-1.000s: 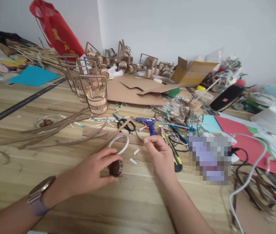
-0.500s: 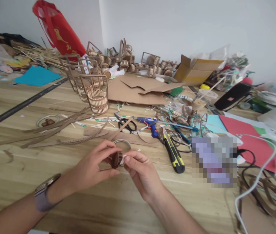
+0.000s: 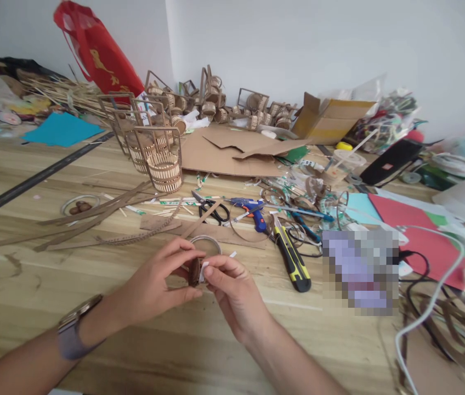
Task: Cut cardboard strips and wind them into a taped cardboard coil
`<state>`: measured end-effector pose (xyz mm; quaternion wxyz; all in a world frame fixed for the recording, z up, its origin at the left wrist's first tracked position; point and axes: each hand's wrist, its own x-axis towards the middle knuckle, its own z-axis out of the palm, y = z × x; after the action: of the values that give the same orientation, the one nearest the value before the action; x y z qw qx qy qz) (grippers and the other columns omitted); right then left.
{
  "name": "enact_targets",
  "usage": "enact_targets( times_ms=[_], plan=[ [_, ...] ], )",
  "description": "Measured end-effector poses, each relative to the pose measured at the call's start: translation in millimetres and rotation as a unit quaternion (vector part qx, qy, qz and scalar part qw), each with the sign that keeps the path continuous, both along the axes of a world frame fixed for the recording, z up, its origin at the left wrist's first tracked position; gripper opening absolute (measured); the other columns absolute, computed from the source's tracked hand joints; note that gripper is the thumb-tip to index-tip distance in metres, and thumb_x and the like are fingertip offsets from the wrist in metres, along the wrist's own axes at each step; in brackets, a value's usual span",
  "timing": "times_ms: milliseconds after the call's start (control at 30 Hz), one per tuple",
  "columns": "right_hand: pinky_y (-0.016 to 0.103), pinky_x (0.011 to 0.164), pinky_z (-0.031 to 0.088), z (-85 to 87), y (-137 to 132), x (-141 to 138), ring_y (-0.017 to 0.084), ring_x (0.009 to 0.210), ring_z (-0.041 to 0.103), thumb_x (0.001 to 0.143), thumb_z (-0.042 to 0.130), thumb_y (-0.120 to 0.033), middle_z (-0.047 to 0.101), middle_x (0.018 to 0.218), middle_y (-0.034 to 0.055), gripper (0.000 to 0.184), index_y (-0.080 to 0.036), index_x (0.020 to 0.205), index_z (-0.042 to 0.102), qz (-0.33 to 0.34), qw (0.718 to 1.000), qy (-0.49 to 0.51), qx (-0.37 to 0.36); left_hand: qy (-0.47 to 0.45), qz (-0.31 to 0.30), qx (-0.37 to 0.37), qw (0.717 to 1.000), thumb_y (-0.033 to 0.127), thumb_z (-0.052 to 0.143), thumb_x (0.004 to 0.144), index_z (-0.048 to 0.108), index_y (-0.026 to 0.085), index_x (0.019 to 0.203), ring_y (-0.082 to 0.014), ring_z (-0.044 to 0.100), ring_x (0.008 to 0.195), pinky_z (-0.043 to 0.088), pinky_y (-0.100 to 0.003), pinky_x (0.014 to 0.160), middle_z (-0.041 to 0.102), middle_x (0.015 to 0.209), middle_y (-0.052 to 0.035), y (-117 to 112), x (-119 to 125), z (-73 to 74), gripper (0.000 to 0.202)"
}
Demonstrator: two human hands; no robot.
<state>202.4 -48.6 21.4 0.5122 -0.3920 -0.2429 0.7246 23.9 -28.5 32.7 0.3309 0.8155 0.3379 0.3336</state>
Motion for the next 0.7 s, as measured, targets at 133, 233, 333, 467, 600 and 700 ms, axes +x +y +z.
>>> enact_targets(
  times_ms=[133, 233, 333, 467, 600, 700],
  plan=[
    [0.02, 0.062, 0.044, -2.7, -1, -1, 0.009, 0.065, 0.058, 0.054, 0.095, -0.035, 0.07, 0.069, -0.0044, 0.026, -0.025, 0.07, 0.078, -0.004, 0.999, -0.02, 0.029, -0.006, 0.001, -0.021, 1.0, 0.033, 0.074, 0.084, 0.061, 0.017, 0.121, -0.0231, 0.06, 0.102, 0.053, -0.039, 0.094, 0.056, 0.113, -0.008, 0, 1, -0.4, 0.042],
    [0.023, 0.068, 0.047, -3.2, -2, -1, 0.011, 0.07, 0.059, 0.061, 0.092, -0.038, 0.07, 0.074, -0.0037, 0.022, -0.027, 0.074, 0.078, -0.009, 0.994, -0.055, 0.096, -0.018, -0.005, -0.034, 0.999, 0.031, 0.074, 0.084, 0.061, 0.017, 0.121, -0.0243, 0.06, 0.105, 0.052, -0.041, 0.096, 0.056, 0.113, -0.0079, -1, 0, -1.7, 0.041],
    [0.026, 0.067, 0.048, -4.7, -1, 3, 0.013, 0.07, 0.058, 0.07, 0.086, -0.04, 0.066, 0.078, -0.002, 0.018, -0.028, 0.08, 0.077, -0.006, 0.973, -0.13, 0.189, -0.025, -0.005, -0.033, 0.999, 0.028, 0.074, 0.084, 0.061, 0.018, 0.121, -0.0249, 0.06, 0.107, 0.052, -0.042, 0.097, 0.055, 0.114, -0.0076, -2, -1, -3.0, 0.041],
    [0.03, 0.069, 0.048, -8.7, 1, 10, 0.016, 0.073, 0.056, 0.079, 0.078, -0.045, 0.06, 0.082, 0.0004, 0.02, -0.028, 0.089, 0.076, -0.021, 0.912, -0.284, 0.296, -0.023, -0.007, -0.02, 1.0, 0.023, 0.073, 0.084, 0.06, 0.02, 0.121, -0.024, 0.06, 0.106, 0.053, -0.041, 0.096, 0.055, 0.115, -0.0076, -2, -3, -3.7, 0.039],
    [0.03, 0.07, 0.049, -6.2, -1, 13, 0.016, 0.073, 0.058, 0.085, 0.073, -0.041, 0.061, 0.081, 0.0011, 0.017, -0.027, 0.094, 0.074, -0.027, 0.856, -0.385, 0.343, -0.021, -0.011, -0.019, 1.0, 0.017, 0.072, 0.084, 0.06, 0.02, 0.122, -0.0231, 0.06, 0.105, 0.055, -0.039, 0.093, 0.055, 0.115, -0.0074, -3, -3, -5.2, 0.04],
    [0.028, 0.063, 0.049, 0.9, -4, 13, 0.015, 0.066, 0.059, 0.086, 0.071, -0.033, 0.061, 0.077, 0.0003, 0.012, -0.024, 0.095, 0.072, -0.024, 0.822, -0.439, 0.361, -0.029, -0.023, -0.019, 0.999, 0.015, 0.071, 0.083, 0.059, 0.021, 0.123, -0.0216, 0.061, 0.101, 0.057, -0.035, 0.087, 0.055, 0.115, -0.0072, -2, -3, -7.1, 0.042]
  ],
)
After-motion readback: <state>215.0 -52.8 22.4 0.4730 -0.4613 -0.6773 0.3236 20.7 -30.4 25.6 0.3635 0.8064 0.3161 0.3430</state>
